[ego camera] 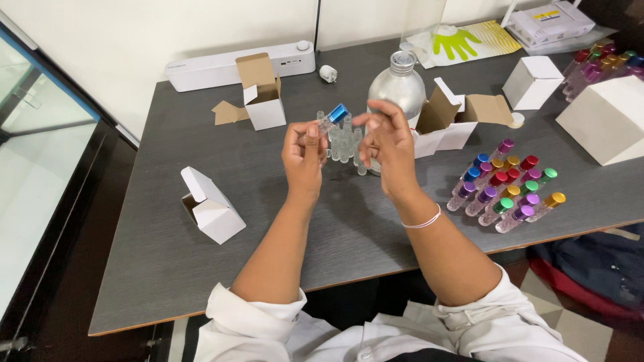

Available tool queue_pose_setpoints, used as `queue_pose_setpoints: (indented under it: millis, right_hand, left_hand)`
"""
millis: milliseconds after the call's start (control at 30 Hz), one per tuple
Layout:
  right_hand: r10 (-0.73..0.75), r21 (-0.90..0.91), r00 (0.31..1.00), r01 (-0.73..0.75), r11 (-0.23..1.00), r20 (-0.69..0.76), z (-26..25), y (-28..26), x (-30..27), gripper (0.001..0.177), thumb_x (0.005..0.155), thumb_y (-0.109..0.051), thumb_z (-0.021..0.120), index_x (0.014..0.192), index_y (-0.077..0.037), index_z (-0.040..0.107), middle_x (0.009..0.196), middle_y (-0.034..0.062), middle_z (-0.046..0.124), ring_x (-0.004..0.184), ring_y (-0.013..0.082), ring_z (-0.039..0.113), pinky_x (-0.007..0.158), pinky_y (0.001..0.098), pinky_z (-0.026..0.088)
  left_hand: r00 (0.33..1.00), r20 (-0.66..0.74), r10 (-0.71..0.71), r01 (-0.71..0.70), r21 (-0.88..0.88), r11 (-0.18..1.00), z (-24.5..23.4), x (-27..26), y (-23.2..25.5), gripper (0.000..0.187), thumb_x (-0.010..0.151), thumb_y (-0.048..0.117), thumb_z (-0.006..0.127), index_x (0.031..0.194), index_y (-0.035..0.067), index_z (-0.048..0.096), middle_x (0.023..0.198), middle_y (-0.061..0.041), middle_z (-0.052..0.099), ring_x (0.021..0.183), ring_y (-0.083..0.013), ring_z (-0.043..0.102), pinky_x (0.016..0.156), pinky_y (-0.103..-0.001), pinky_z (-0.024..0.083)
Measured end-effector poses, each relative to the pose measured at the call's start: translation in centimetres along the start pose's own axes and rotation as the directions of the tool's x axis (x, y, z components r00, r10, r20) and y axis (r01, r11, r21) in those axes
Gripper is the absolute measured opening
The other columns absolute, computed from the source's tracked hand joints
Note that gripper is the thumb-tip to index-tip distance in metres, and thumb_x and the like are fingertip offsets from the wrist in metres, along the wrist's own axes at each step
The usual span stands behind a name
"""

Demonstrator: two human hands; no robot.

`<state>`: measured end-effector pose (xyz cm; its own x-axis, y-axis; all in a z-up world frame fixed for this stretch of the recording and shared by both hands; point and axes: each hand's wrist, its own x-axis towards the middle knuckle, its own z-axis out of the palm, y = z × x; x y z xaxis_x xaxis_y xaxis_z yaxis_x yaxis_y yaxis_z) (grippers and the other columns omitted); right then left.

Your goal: The person fills small vials with liquid from a larger metal bottle using a syringe, then places caps on the vials.

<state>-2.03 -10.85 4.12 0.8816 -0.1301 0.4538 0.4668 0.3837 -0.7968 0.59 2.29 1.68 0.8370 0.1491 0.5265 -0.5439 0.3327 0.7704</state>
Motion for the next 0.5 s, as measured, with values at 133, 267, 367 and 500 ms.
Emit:
queue_pose_setpoints:
  millis: [133, 267, 367, 500]
  right_hand:
    - [-0.065, -0.158, 0.988, 0.088, 0.984, 0.141, 1.3, -0.9, -0.4, 0.042, 0.089, -0.012, 0.054, 0.129, -0.007, 0.041, 0.121, 0.0207, 0.050, 0.063, 0.0147, 0.060, 0.042, 0.0185, 0.049]
    - [-0.153, -0.237, 0.978, 0.184, 0.954, 0.145, 0.6, -0.2, -0.2, 0.025, 0.085, -0.006, 0.061, 0.110, 0.001, 0.057, 0.096, 0.0183, 0.064, 0.057, 0.0170, 0.063, 0.043, 0.0211, 0.051]
    - [-0.159, -0.297, 0.982, 0.183, 0.937, 0.104, 0.4, -0.2, 0.0, 0.021, 0.082, -0.007, 0.067, 0.101, 0.001, 0.061, 0.088, 0.0170, 0.066, 0.055, 0.0161, 0.063, 0.044, 0.0211, 0.052]
    - [-0.174, -0.333, 0.985, 0.167, 0.928, 0.009, -0.3, 0.4, 0.2, 0.020, 0.078, -0.010, 0.074, 0.086, 0.003, 0.061, 0.067, 0.0120, 0.062, 0.048, 0.0111, 0.057, 0.044, 0.0190, 0.049]
  left_hand:
    - [0.995, 0.081, -0.062, 0.060, 0.025, 0.998, 0.3, -0.3, -0.1, 0.021, 0.094, 0.027, 0.046, 0.093, 0.008, 0.056, 0.056, -0.001, 0.052, 0.037, -0.0018, 0.037, 0.032, -0.013, 0.033]
    - [0.970, 0.146, -0.192, 0.209, -0.109, 0.972, 0.9, -0.7, 0.9, 0.023, 0.095, 0.026, 0.044, 0.080, 0.009, 0.051, 0.050, 0.002, 0.037, 0.039, -0.0023, 0.033, 0.033, -0.014, 0.033]
    - [0.971, 0.162, -0.176, 0.201, -0.152, 0.968, 1.0, -0.6, 0.6, 0.021, 0.094, 0.023, 0.047, 0.081, 0.008, 0.052, 0.050, 0.001, 0.038, 0.041, -0.0030, 0.035, 0.035, -0.016, 0.036]
    - [0.983, 0.174, -0.066, 0.094, -0.159, 0.983, 1.3, -0.8, 0.9, 0.015, 0.092, 0.018, 0.052, 0.089, 0.004, 0.055, 0.054, -0.002, 0.043, 0.048, -0.0038, 0.039, 0.040, -0.018, 0.042]
